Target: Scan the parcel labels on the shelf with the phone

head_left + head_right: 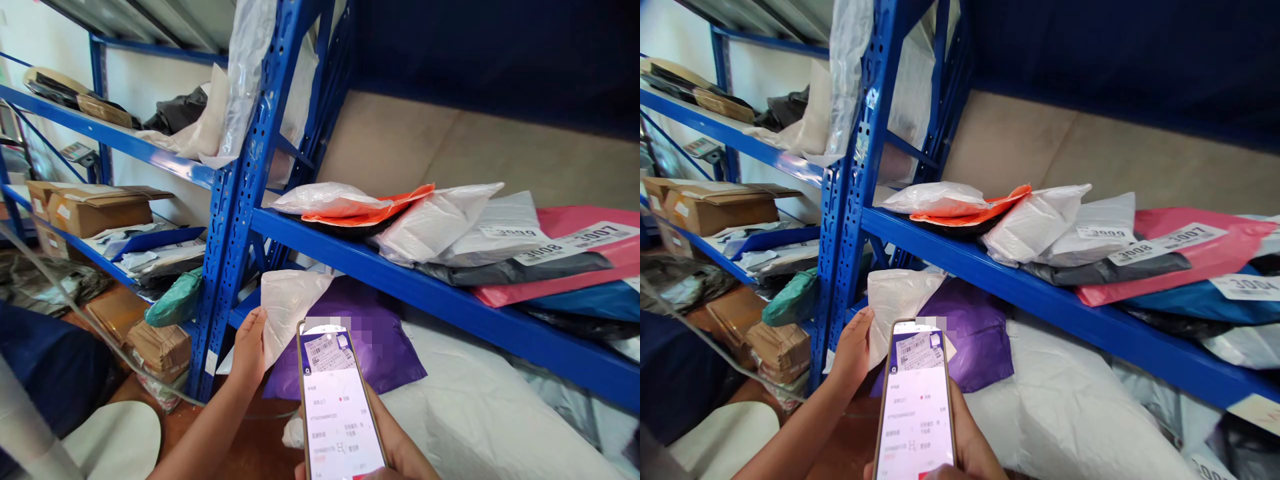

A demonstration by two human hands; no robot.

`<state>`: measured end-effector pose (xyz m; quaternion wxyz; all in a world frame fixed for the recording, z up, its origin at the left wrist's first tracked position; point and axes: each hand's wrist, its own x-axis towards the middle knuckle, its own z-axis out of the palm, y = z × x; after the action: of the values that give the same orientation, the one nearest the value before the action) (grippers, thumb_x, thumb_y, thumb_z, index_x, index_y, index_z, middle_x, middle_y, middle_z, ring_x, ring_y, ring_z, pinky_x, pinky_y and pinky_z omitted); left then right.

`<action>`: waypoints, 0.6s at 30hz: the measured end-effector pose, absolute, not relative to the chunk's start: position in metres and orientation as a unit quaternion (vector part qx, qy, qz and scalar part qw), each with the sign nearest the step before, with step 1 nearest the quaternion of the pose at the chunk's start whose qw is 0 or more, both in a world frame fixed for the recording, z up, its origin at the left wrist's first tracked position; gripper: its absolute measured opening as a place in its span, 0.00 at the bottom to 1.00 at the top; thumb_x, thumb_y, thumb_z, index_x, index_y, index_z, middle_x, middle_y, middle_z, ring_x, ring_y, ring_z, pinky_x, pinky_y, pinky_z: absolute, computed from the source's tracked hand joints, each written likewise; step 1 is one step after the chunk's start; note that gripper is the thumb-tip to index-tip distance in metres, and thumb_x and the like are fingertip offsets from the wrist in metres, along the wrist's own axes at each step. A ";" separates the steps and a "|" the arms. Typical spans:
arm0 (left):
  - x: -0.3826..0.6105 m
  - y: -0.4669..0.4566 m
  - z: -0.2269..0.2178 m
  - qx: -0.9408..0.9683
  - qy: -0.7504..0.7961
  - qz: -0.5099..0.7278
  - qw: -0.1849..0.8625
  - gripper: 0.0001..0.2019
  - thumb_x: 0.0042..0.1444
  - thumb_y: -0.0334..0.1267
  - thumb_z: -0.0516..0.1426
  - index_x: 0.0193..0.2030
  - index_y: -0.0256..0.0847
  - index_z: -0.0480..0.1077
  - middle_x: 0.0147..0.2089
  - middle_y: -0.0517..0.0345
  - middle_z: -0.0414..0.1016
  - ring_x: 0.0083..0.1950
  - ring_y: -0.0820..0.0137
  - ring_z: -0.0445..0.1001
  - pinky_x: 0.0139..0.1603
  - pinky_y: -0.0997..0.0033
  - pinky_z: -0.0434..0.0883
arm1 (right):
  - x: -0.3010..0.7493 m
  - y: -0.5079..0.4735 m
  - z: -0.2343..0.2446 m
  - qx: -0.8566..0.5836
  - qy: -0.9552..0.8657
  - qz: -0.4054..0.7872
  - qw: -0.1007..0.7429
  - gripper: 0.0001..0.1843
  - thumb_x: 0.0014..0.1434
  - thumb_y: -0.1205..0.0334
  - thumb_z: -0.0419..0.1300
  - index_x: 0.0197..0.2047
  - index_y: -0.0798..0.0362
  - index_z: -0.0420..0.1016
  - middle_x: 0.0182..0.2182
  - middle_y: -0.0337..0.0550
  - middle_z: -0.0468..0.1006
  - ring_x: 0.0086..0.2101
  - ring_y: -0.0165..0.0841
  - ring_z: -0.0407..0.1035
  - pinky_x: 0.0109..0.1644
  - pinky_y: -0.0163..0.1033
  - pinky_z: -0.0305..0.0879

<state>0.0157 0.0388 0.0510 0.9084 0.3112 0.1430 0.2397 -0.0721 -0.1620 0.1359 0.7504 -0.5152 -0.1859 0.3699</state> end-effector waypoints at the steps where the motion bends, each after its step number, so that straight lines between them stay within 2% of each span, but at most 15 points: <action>1: 0.017 0.038 0.050 0.318 0.145 0.238 0.906 0.21 0.34 0.46 0.67 0.35 0.40 0.70 0.33 0.60 0.77 0.35 0.71 0.75 0.39 0.72 0.71 | -0.074 -0.163 0.137 -0.518 -0.190 0.364 0.750 0.49 0.45 0.57 0.67 0.65 0.45 0.44 0.48 0.48 0.76 0.42 0.45 0.75 0.47 0.51 0.67; 5: 0.020 0.036 0.042 0.359 0.138 0.239 0.892 0.19 0.38 0.48 0.64 0.34 0.41 0.68 0.34 0.61 0.76 0.37 0.70 0.74 0.42 0.71 0.69 | -0.077 -0.165 0.134 -0.536 -0.187 0.335 0.751 0.47 0.47 0.60 0.67 0.65 0.45 0.45 0.43 0.45 0.79 0.39 0.42 0.76 0.47 0.51 0.68; 8: 0.017 0.029 0.039 0.424 0.098 0.240 0.868 0.17 0.44 0.50 0.61 0.35 0.42 0.68 0.34 0.61 0.74 0.39 0.70 0.72 0.43 0.70 0.67 | -0.064 -0.170 0.115 -0.542 -0.168 0.332 0.753 0.38 0.46 0.49 0.66 0.58 0.48 0.60 0.38 0.46 0.80 0.38 0.44 0.77 0.43 0.53 0.71; 10: 0.010 0.018 0.038 0.490 0.030 0.220 0.843 0.12 0.47 0.47 0.60 0.32 0.40 0.70 0.32 0.60 0.72 0.36 0.69 0.70 0.43 0.68 0.67 | -0.049 -0.175 0.096 -0.561 -0.152 0.326 0.746 0.32 0.47 0.41 0.61 0.51 0.51 0.69 0.32 0.47 0.81 0.35 0.47 0.77 0.35 0.52 0.73; 12: 0.000 0.003 0.036 0.610 -0.090 0.201 0.762 0.08 0.53 0.42 0.57 0.30 0.40 0.70 0.31 0.58 0.71 0.36 0.69 0.69 0.53 0.62 0.63 | -0.031 -0.178 0.079 -0.583 -0.142 0.308 0.738 0.31 0.45 0.39 0.61 0.49 0.46 0.72 0.30 0.46 0.81 0.35 0.48 0.76 0.28 0.50 0.74; 14: -0.010 -0.011 0.032 0.731 -0.204 0.195 0.621 0.09 0.58 0.37 0.50 0.35 0.40 0.70 0.37 0.54 0.71 0.43 0.68 0.70 0.65 0.54 0.49 | -0.017 -0.177 0.067 -0.593 -0.140 0.295 0.735 0.32 0.44 0.40 0.62 0.51 0.43 0.70 0.34 0.46 0.81 0.37 0.48 0.76 0.26 0.50 0.74; 16: -0.017 -0.020 0.026 0.804 -0.259 0.204 0.496 0.11 0.60 0.34 0.44 0.43 0.41 0.67 0.51 0.49 0.69 0.55 0.66 0.65 0.68 0.50 0.36 | -0.009 -0.173 0.063 -0.597 -0.142 0.286 0.736 0.30 0.49 0.41 0.60 0.52 0.47 0.68 0.38 0.47 0.79 0.39 0.44 0.75 0.31 0.50 0.75; 18: -0.020 -0.024 0.021 0.825 -0.272 0.203 0.452 0.11 0.59 0.33 0.45 0.46 0.42 0.64 0.61 0.49 0.62 0.63 0.65 0.57 0.69 0.49 0.36 | -0.009 -0.170 0.063 -0.601 -0.139 0.275 0.737 0.28 0.55 0.42 0.55 0.52 0.53 0.68 0.40 0.48 0.79 0.39 0.40 0.74 0.37 0.51 0.75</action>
<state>-0.0202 -0.0244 0.0210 0.4518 0.8250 -0.2720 0.2033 -0.0089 -0.1700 0.0634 0.7374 -0.6010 -0.1395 0.2748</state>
